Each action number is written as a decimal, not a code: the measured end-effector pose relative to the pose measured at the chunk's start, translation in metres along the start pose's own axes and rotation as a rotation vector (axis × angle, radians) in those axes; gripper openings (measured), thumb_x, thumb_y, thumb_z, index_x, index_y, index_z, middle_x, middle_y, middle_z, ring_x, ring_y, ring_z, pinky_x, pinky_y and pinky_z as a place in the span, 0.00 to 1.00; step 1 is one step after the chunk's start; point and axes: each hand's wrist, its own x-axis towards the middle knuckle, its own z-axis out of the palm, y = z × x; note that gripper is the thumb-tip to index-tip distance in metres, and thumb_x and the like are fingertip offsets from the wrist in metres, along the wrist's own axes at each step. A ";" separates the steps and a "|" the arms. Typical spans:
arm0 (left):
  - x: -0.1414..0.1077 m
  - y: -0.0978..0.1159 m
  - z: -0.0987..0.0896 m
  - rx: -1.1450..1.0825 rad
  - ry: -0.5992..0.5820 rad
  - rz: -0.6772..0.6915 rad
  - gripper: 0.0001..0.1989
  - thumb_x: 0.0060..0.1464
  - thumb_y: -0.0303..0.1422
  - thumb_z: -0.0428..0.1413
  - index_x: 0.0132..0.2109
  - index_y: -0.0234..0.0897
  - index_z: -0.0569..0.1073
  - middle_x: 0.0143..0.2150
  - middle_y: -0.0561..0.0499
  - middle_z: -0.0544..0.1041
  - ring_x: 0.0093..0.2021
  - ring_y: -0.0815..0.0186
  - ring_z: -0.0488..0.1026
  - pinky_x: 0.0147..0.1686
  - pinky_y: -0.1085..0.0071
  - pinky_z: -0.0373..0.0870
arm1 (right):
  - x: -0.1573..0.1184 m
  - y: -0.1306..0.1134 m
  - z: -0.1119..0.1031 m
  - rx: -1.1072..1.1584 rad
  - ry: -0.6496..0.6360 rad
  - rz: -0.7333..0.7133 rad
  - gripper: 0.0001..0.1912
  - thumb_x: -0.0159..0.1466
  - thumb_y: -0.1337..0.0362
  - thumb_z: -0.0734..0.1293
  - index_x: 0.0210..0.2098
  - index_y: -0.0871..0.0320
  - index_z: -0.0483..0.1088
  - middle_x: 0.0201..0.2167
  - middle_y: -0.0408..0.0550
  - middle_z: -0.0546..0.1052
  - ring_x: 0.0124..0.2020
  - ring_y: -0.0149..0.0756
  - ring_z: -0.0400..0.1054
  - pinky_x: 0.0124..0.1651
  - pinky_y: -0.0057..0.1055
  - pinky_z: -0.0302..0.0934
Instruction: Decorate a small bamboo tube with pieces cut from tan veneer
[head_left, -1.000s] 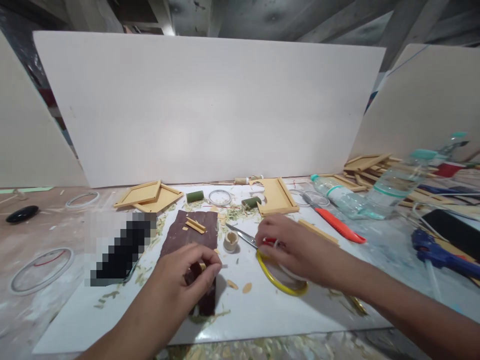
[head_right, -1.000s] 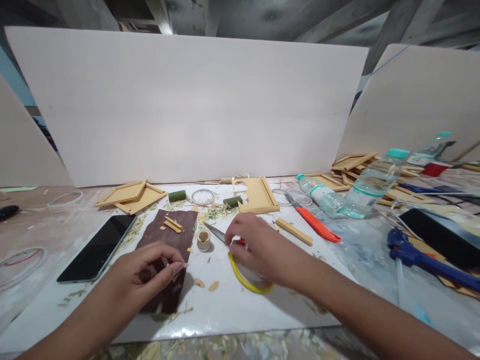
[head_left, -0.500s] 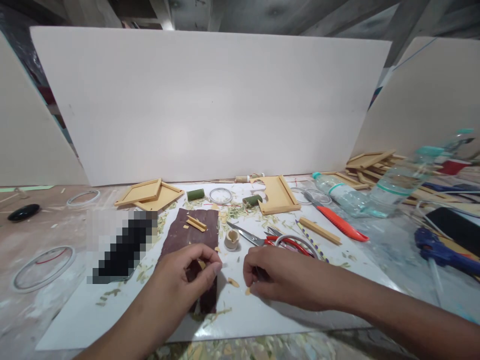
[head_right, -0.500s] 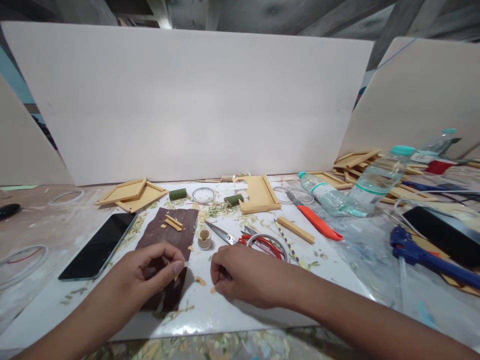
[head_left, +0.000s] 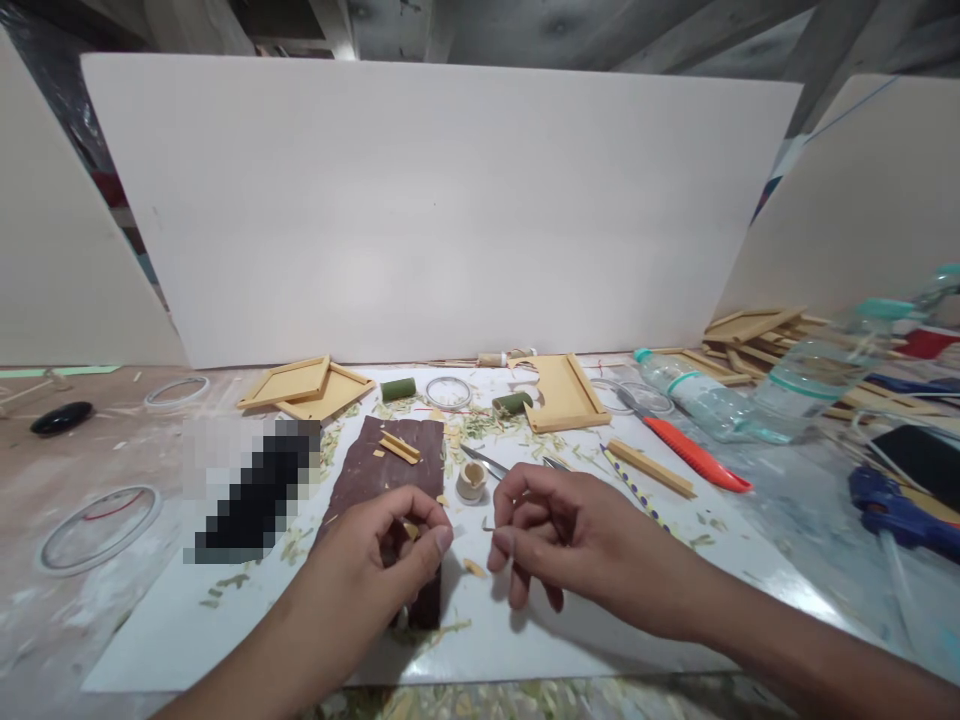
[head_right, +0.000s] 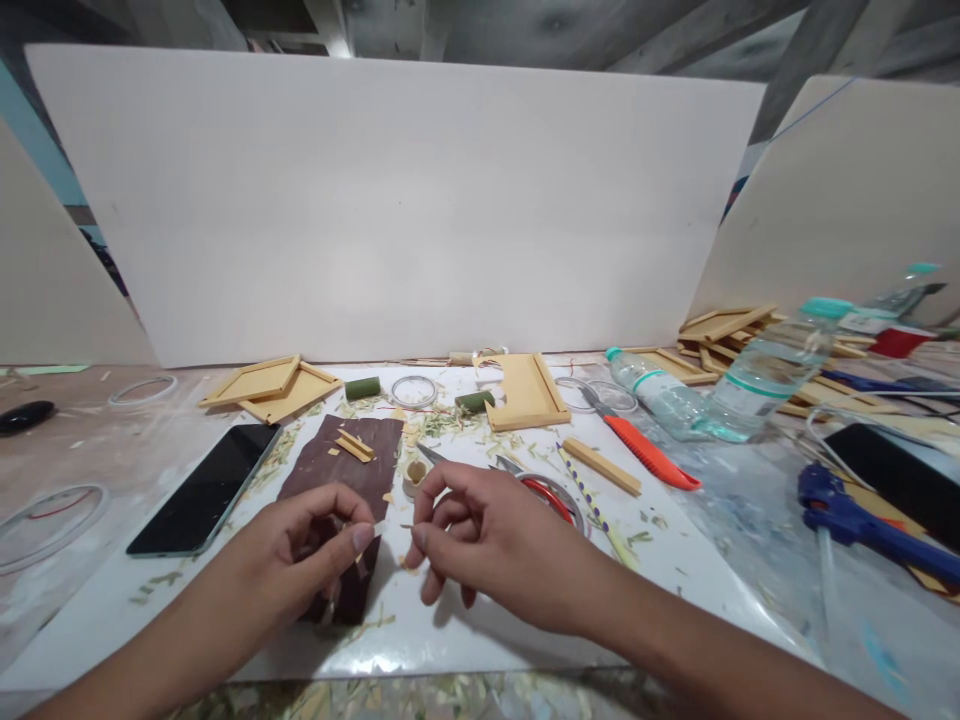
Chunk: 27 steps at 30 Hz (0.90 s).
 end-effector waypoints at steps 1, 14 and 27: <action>0.000 0.001 0.000 -0.001 0.000 0.001 0.15 0.64 0.47 0.54 0.40 0.42 0.74 0.26 0.57 0.72 0.28 0.65 0.69 0.29 0.71 0.61 | 0.000 0.002 0.000 0.046 -0.002 -0.017 0.10 0.68 0.58 0.70 0.37 0.54 0.65 0.34 0.46 0.82 0.32 0.37 0.79 0.28 0.26 0.65; -0.001 -0.003 0.000 0.053 0.041 0.027 0.12 0.64 0.45 0.55 0.40 0.43 0.75 0.28 0.57 0.72 0.29 0.65 0.68 0.28 0.72 0.62 | 0.002 0.008 0.005 0.141 0.126 -0.042 0.12 0.66 0.56 0.74 0.39 0.55 0.70 0.31 0.46 0.83 0.32 0.37 0.78 0.35 0.30 0.72; -0.007 0.007 0.004 0.283 0.061 0.122 0.10 0.65 0.39 0.53 0.37 0.42 0.73 0.31 0.55 0.76 0.31 0.64 0.73 0.29 0.71 0.64 | -0.003 0.005 0.012 -0.235 0.145 -0.039 0.07 0.66 0.58 0.72 0.35 0.54 0.76 0.29 0.43 0.79 0.29 0.35 0.73 0.32 0.27 0.66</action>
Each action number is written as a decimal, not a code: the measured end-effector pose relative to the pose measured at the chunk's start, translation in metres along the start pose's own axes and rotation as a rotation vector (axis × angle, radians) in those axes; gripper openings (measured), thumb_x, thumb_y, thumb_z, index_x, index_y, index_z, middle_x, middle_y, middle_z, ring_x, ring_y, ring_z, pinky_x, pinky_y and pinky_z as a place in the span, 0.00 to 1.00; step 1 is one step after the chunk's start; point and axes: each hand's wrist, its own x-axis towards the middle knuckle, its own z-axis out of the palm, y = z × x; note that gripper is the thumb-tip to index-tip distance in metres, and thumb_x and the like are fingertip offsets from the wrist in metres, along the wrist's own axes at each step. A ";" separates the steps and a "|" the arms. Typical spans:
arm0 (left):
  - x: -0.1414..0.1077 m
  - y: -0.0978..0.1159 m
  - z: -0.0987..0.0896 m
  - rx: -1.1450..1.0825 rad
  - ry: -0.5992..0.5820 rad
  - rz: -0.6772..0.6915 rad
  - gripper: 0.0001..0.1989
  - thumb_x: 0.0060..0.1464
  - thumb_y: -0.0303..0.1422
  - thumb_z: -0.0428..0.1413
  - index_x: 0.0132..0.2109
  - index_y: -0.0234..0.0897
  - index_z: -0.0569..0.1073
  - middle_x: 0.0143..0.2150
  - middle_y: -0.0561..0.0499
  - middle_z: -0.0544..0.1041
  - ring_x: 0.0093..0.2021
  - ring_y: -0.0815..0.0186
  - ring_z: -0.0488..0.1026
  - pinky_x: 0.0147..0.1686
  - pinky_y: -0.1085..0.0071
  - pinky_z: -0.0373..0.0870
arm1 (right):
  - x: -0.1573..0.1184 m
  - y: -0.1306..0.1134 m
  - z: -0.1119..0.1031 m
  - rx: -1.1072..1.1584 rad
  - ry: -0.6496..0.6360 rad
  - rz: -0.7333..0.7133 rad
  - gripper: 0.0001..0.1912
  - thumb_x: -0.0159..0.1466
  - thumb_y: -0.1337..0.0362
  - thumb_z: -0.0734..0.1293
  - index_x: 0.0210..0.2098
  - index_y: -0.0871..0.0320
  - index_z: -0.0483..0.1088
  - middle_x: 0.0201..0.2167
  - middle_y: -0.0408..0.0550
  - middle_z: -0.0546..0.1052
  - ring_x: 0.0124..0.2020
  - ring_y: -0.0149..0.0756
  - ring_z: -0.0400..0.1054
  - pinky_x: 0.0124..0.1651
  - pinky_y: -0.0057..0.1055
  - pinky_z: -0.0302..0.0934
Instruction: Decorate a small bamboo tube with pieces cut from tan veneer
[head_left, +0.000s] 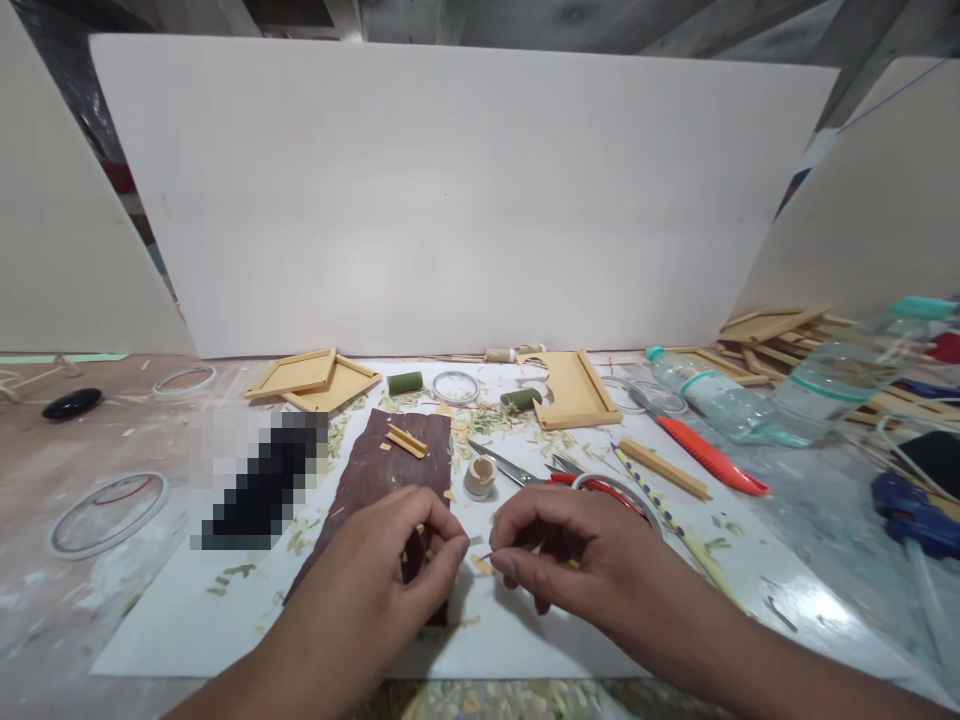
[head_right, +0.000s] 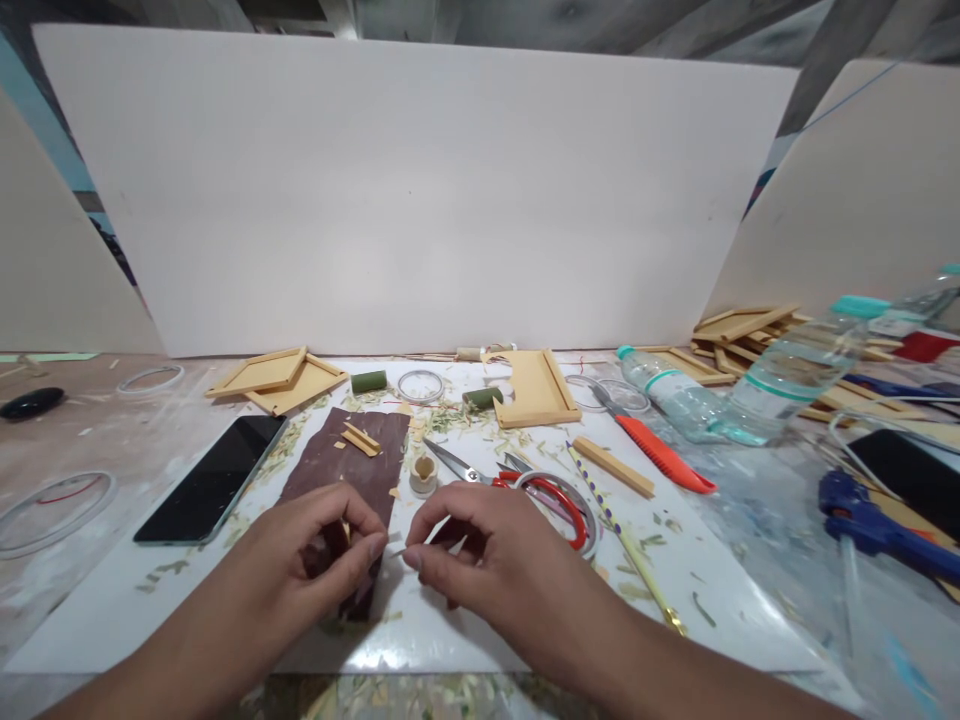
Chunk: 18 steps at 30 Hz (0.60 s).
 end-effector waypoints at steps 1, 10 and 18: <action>0.000 0.000 0.000 0.019 0.004 0.013 0.09 0.65 0.38 0.53 0.37 0.42 0.73 0.32 0.55 0.76 0.31 0.64 0.73 0.29 0.71 0.63 | 0.000 0.000 0.001 0.033 -0.009 0.018 0.08 0.66 0.57 0.72 0.35 0.54 0.75 0.28 0.42 0.79 0.29 0.35 0.73 0.32 0.27 0.66; -0.004 0.000 0.002 0.098 -0.027 0.125 0.07 0.66 0.32 0.52 0.40 0.42 0.74 0.36 0.54 0.75 0.35 0.66 0.74 0.32 0.72 0.63 | 0.000 0.002 0.004 -0.091 -0.016 -0.004 0.06 0.65 0.60 0.71 0.33 0.54 0.74 0.27 0.42 0.78 0.29 0.35 0.70 0.32 0.28 0.62; -0.002 0.001 0.002 0.091 -0.034 0.148 0.06 0.66 0.30 0.54 0.40 0.41 0.75 0.37 0.56 0.76 0.35 0.67 0.73 0.33 0.73 0.63 | 0.000 0.001 0.005 -0.183 0.043 -0.101 0.04 0.66 0.63 0.68 0.34 0.54 0.76 0.30 0.41 0.79 0.31 0.33 0.71 0.33 0.26 0.62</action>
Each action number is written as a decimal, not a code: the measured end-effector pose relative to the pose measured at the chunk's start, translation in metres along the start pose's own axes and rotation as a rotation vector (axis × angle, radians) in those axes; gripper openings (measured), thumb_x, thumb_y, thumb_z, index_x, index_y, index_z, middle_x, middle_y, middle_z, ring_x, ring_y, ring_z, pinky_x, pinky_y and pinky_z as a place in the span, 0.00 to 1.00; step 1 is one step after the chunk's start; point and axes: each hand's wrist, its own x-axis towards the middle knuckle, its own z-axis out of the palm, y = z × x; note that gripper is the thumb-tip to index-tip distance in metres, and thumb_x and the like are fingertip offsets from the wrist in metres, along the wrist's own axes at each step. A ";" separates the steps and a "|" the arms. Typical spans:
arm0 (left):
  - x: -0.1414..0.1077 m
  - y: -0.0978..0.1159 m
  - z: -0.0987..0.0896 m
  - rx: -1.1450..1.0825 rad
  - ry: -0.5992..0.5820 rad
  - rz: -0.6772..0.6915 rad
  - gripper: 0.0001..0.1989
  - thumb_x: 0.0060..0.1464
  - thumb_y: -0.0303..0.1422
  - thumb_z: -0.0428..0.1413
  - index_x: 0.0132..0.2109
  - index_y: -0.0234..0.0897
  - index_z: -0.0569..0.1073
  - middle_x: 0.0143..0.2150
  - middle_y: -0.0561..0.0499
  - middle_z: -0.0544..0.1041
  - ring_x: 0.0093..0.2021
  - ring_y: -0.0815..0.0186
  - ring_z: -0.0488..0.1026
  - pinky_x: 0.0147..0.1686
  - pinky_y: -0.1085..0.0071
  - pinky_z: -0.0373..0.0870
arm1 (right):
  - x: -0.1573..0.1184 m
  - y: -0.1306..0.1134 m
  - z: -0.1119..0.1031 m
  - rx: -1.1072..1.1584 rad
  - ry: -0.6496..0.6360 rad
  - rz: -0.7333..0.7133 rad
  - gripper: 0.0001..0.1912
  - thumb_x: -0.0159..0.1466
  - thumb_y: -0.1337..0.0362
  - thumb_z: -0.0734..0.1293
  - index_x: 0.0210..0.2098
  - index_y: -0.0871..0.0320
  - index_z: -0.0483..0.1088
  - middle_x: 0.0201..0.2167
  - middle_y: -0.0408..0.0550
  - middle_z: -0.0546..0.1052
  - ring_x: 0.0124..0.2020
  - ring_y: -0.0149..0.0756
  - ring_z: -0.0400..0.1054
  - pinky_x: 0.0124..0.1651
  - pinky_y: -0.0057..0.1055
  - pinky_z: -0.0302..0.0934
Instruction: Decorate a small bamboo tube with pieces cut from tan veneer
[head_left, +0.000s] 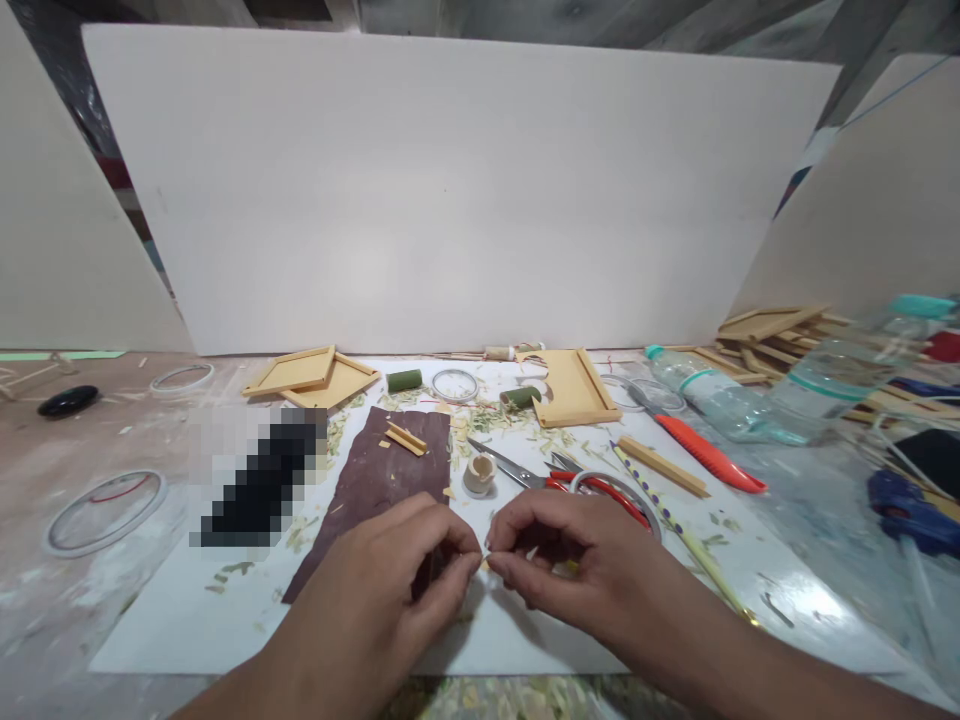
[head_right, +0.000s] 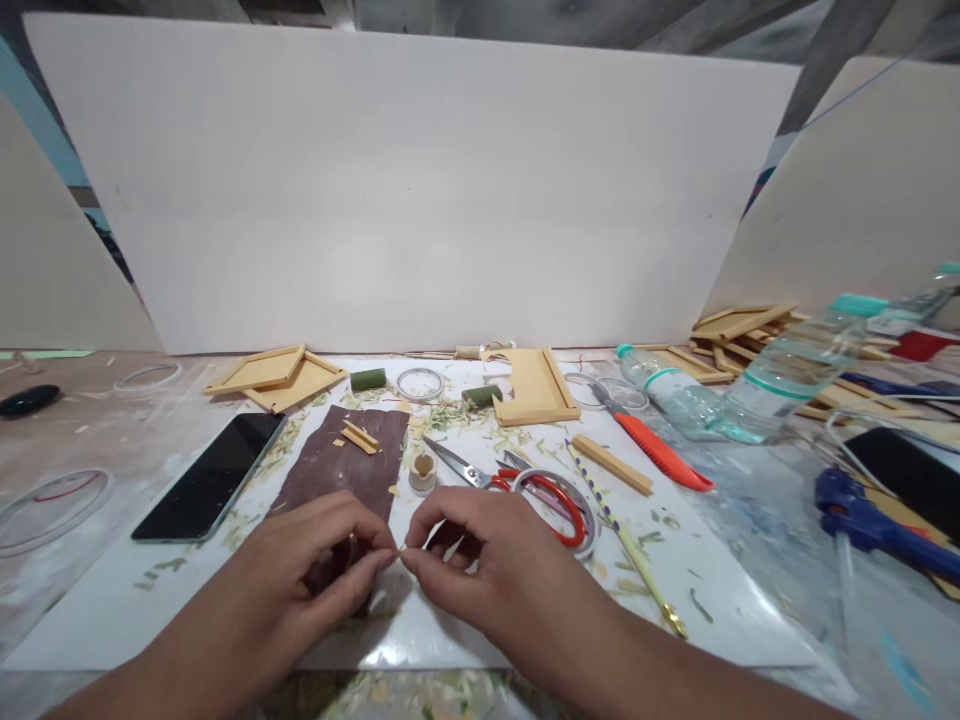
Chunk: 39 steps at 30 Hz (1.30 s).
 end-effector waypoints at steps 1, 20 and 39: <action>0.000 0.000 0.000 -0.005 -0.003 0.001 0.06 0.66 0.29 0.54 0.40 0.41 0.75 0.37 0.56 0.76 0.36 0.68 0.73 0.33 0.74 0.63 | 0.000 0.000 0.000 -0.004 0.011 -0.012 0.04 0.66 0.63 0.68 0.35 0.54 0.76 0.31 0.41 0.79 0.32 0.33 0.71 0.33 0.25 0.62; -0.001 -0.002 0.003 -0.051 0.006 0.002 0.06 0.67 0.32 0.55 0.40 0.41 0.75 0.36 0.56 0.75 0.35 0.68 0.73 0.33 0.74 0.63 | -0.003 0.000 0.001 0.161 -0.041 0.059 0.05 0.67 0.62 0.69 0.36 0.55 0.75 0.30 0.44 0.81 0.33 0.37 0.75 0.35 0.27 0.67; -0.001 0.001 -0.005 -0.055 0.038 0.007 0.08 0.69 0.31 0.52 0.43 0.43 0.76 0.40 0.57 0.78 0.40 0.67 0.75 0.39 0.74 0.65 | -0.004 -0.001 0.001 0.083 -0.013 0.014 0.04 0.66 0.64 0.68 0.35 0.55 0.75 0.31 0.41 0.80 0.33 0.33 0.73 0.36 0.25 0.66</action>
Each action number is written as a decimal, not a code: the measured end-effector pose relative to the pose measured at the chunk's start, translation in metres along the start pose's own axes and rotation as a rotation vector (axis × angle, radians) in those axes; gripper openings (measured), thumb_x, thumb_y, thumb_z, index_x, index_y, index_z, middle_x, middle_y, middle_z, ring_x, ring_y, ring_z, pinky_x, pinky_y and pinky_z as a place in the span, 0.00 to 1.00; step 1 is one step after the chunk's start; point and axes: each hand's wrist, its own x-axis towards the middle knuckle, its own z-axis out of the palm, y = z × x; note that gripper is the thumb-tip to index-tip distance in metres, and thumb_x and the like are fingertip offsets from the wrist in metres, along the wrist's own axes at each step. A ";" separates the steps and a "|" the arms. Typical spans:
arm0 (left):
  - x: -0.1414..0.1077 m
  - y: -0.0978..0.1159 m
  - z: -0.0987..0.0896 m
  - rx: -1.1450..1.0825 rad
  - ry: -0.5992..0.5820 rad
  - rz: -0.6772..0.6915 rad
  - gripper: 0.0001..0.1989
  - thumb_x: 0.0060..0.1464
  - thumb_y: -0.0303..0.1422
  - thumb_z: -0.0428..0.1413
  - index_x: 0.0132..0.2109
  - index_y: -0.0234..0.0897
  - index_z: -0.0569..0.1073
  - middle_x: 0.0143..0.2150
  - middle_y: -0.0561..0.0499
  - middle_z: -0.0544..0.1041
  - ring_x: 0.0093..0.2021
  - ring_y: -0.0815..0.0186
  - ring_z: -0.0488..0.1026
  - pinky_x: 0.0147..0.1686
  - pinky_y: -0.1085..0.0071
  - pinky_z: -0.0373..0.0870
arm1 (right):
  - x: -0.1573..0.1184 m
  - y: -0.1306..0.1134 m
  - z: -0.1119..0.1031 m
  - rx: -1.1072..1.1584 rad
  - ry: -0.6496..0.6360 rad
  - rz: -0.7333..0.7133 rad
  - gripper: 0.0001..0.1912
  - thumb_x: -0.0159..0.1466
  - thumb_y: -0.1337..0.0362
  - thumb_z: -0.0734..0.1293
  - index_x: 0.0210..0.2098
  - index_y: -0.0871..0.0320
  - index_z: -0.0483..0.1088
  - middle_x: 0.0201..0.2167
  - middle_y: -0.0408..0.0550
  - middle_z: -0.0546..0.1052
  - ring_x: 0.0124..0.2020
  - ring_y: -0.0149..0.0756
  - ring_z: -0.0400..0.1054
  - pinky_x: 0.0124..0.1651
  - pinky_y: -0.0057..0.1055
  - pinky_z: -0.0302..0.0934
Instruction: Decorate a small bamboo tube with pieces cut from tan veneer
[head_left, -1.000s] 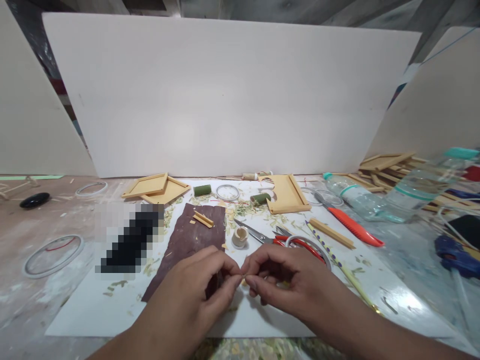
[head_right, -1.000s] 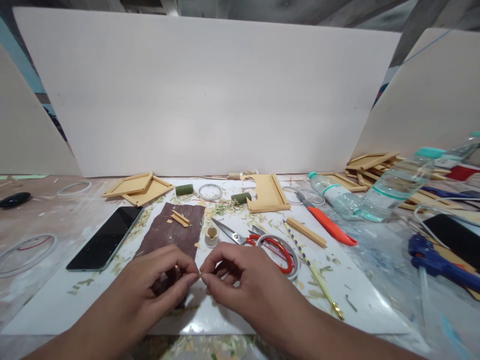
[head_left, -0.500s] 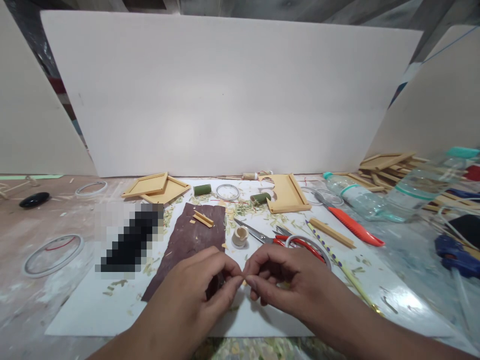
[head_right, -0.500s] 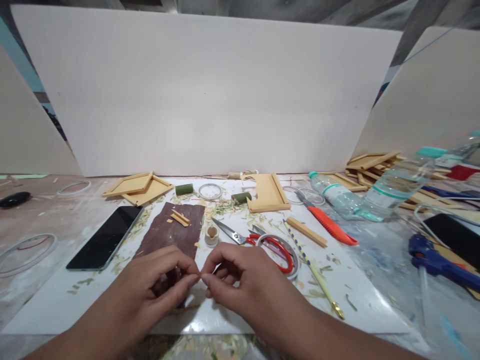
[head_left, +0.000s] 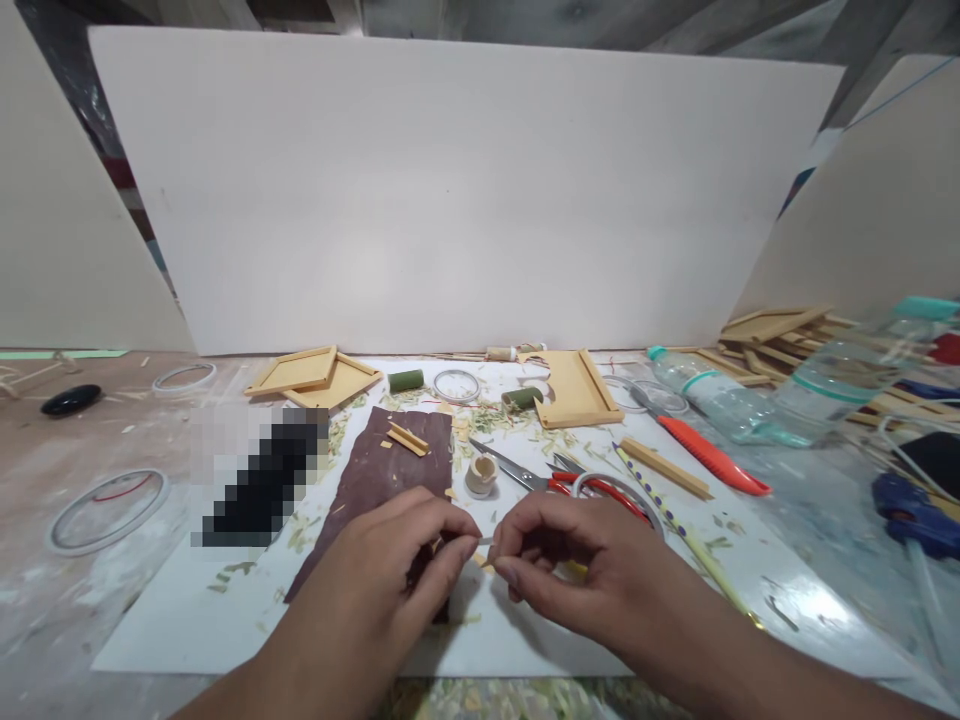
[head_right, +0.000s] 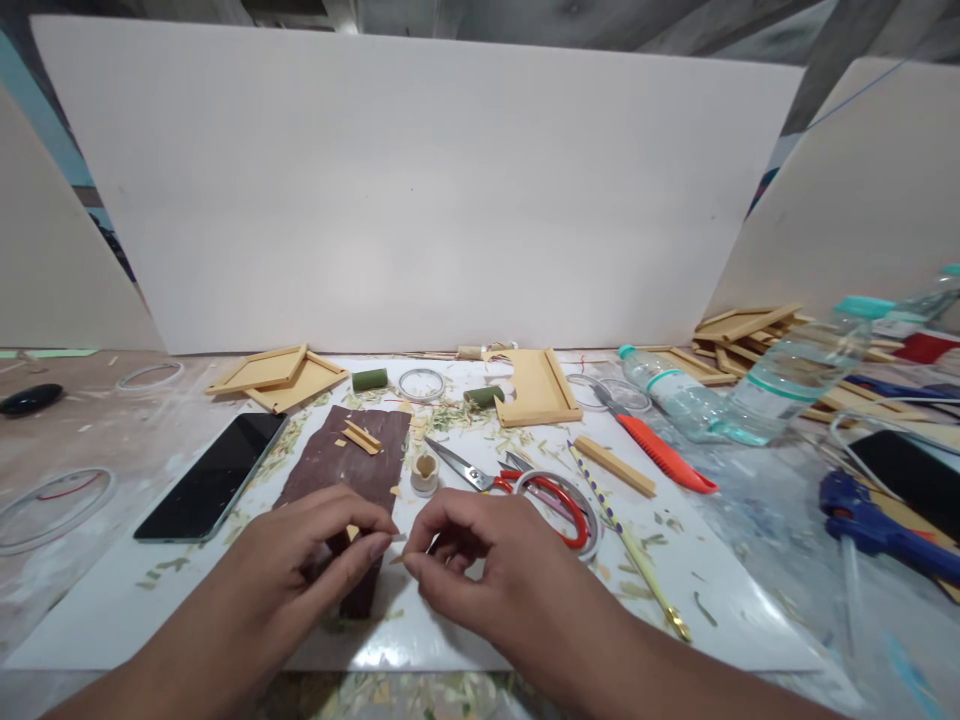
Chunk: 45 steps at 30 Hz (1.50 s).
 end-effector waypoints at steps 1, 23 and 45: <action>0.001 0.000 0.000 0.001 0.004 0.000 0.07 0.68 0.31 0.53 0.43 0.43 0.76 0.40 0.57 0.78 0.40 0.67 0.75 0.39 0.74 0.65 | 0.000 0.000 0.000 -0.020 0.003 -0.013 0.04 0.66 0.64 0.68 0.35 0.55 0.75 0.31 0.41 0.80 0.33 0.33 0.73 0.37 0.25 0.66; 0.000 0.002 0.003 0.011 -0.047 0.014 0.08 0.68 0.30 0.53 0.43 0.41 0.77 0.39 0.54 0.77 0.39 0.66 0.75 0.39 0.72 0.66 | -0.001 -0.001 0.001 -0.041 0.008 -0.015 0.04 0.67 0.65 0.67 0.36 0.54 0.75 0.33 0.42 0.80 0.35 0.36 0.73 0.38 0.28 0.66; 0.000 0.000 0.001 -0.009 -0.062 0.026 0.05 0.67 0.33 0.56 0.48 0.43 0.75 0.43 0.54 0.76 0.39 0.67 0.75 0.38 0.73 0.66 | 0.000 0.002 0.002 -0.003 0.053 -0.027 0.04 0.65 0.66 0.67 0.32 0.55 0.70 0.32 0.45 0.79 0.33 0.36 0.73 0.36 0.30 0.68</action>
